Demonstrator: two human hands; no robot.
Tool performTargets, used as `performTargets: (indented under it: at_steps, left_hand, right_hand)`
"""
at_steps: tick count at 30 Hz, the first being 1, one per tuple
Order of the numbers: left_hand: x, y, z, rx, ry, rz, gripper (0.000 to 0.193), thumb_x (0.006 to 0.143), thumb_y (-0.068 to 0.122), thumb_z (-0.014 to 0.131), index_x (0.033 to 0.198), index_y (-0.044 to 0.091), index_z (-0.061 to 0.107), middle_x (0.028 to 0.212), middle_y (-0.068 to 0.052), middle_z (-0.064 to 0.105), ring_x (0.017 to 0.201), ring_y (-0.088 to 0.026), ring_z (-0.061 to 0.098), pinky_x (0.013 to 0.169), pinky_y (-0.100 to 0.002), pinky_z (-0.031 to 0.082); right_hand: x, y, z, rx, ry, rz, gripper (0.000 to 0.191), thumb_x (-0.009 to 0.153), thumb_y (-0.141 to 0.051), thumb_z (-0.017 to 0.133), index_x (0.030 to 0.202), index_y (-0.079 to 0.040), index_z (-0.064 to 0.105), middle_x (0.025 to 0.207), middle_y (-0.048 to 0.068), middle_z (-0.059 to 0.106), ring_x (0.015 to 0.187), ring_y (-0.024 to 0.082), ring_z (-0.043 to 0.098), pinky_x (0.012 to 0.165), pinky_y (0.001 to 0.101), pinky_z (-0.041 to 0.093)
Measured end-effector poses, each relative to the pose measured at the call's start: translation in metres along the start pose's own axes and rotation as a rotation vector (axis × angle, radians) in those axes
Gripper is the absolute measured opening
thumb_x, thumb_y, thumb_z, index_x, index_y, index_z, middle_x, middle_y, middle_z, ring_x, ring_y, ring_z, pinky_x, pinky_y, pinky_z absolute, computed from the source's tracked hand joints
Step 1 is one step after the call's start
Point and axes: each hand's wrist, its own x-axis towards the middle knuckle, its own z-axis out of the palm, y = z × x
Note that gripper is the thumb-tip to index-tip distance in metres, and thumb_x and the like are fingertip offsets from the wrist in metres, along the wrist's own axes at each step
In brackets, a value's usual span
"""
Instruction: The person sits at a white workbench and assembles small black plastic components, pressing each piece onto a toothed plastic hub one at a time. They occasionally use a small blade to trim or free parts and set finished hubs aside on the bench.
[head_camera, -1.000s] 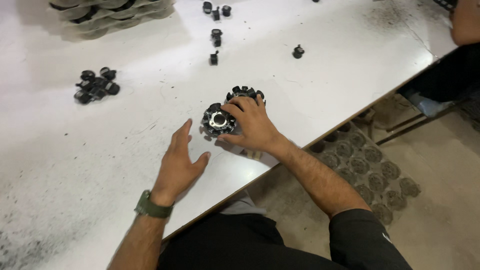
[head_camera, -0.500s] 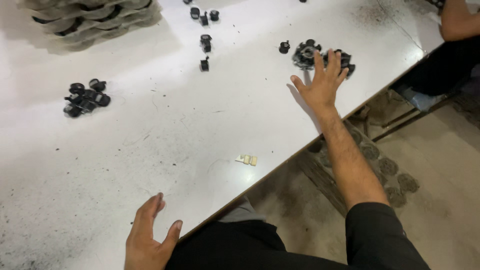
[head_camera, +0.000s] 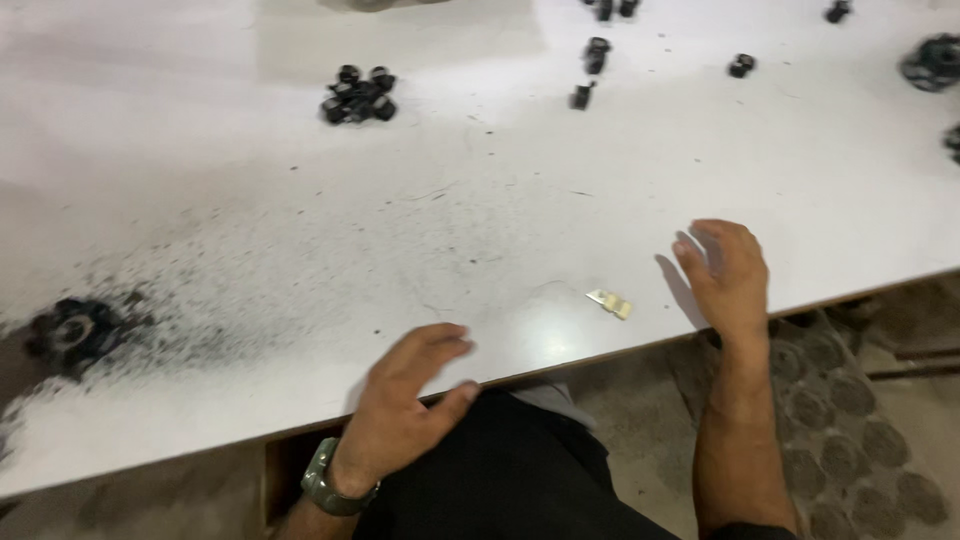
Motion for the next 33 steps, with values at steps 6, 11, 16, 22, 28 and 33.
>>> performTargets:
  at_steps: [6, 11, 16, 22, 28, 33]
  left_hand:
    - [-0.018, 0.058, -0.047, -0.770, -0.406, 0.450, 0.028, 0.106, 0.030, 0.067, 0.123, 0.009, 0.072, 0.131, -0.011, 0.072, 0.115, -0.022, 0.072, 0.098, -0.034, 0.060]
    - [-0.016, 0.078, -0.049, -0.970, -0.555, 0.444, 0.029, 0.105, 0.029, 0.066, 0.125, 0.009, 0.072, 0.129, -0.010, 0.072, 0.113, -0.021, 0.072, 0.095, -0.034, 0.060]
    - [-0.020, 0.072, -0.050, -1.031, -0.573, 0.412, 0.030, 0.105, 0.028, 0.065, 0.126, 0.009, 0.071, 0.127, -0.009, 0.072, 0.110, -0.021, 0.071, 0.093, -0.034, 0.059]
    - [-0.023, 0.059, -0.048, -1.055, -0.594, 0.399, 0.031, 0.104, 0.027, 0.063, 0.128, 0.009, 0.070, 0.125, -0.008, 0.073, 0.107, -0.021, 0.071, 0.090, -0.035, 0.059]
    - [-0.028, 0.050, -0.047, -1.064, -0.621, 0.401, 0.032, 0.104, 0.026, 0.061, 0.129, 0.008, 0.070, 0.122, -0.007, 0.074, 0.104, -0.020, 0.071, 0.087, -0.035, 0.059]
    - [-0.030, 0.047, -0.048, -1.056, -0.625, 0.400, 0.033, 0.103, 0.025, 0.060, 0.131, 0.008, 0.069, 0.120, -0.006, 0.074, 0.101, -0.020, 0.071, 0.084, -0.035, 0.058]
  right_hand:
    - [-0.018, -0.002, 0.019, 0.046, -0.005, 0.041, 0.021, 0.109, -0.018, 0.076, 0.122, -0.001, 0.072, 0.117, 0.014, 0.074, 0.110, 0.026, 0.071, 0.101, 0.0394, 0.057]
    - [-0.022, -0.005, 0.020, 0.115, -0.004, 0.006, 0.021, 0.108, -0.016, 0.070, 0.119, 0.002, 0.067, 0.116, 0.012, 0.071, 0.106, 0.022, 0.068, 0.101, 0.0339, 0.057]
    - [-0.015, -0.027, 0.020, 0.209, -0.010, 0.048, 0.018, 0.109, -0.008, 0.068, 0.120, 0.005, 0.063, 0.116, 0.014, 0.070, 0.105, 0.021, 0.064, 0.101, 0.0343, 0.055]
    - [-0.008, -0.051, 0.026, 0.174, 0.010, 0.016, 0.012, 0.110, -0.003, 0.069, 0.117, 0.006, 0.065, 0.114, 0.014, 0.070, 0.106, 0.020, 0.065, 0.100, 0.0339, 0.053]
    - [-0.006, -0.065, 0.029, 0.178, 0.013, 0.059, 0.014, 0.109, -0.006, 0.071, 0.117, 0.004, 0.067, 0.111, 0.013, 0.070, 0.104, 0.020, 0.066, 0.096, 0.0342, 0.054]
    - [-0.014, -0.078, 0.036, 0.219, 0.021, 0.050, 0.017, 0.111, -0.008, 0.069, 0.123, 0.004, 0.065, 0.115, 0.014, 0.069, 0.112, 0.022, 0.065, 0.103, 0.0368, 0.054]
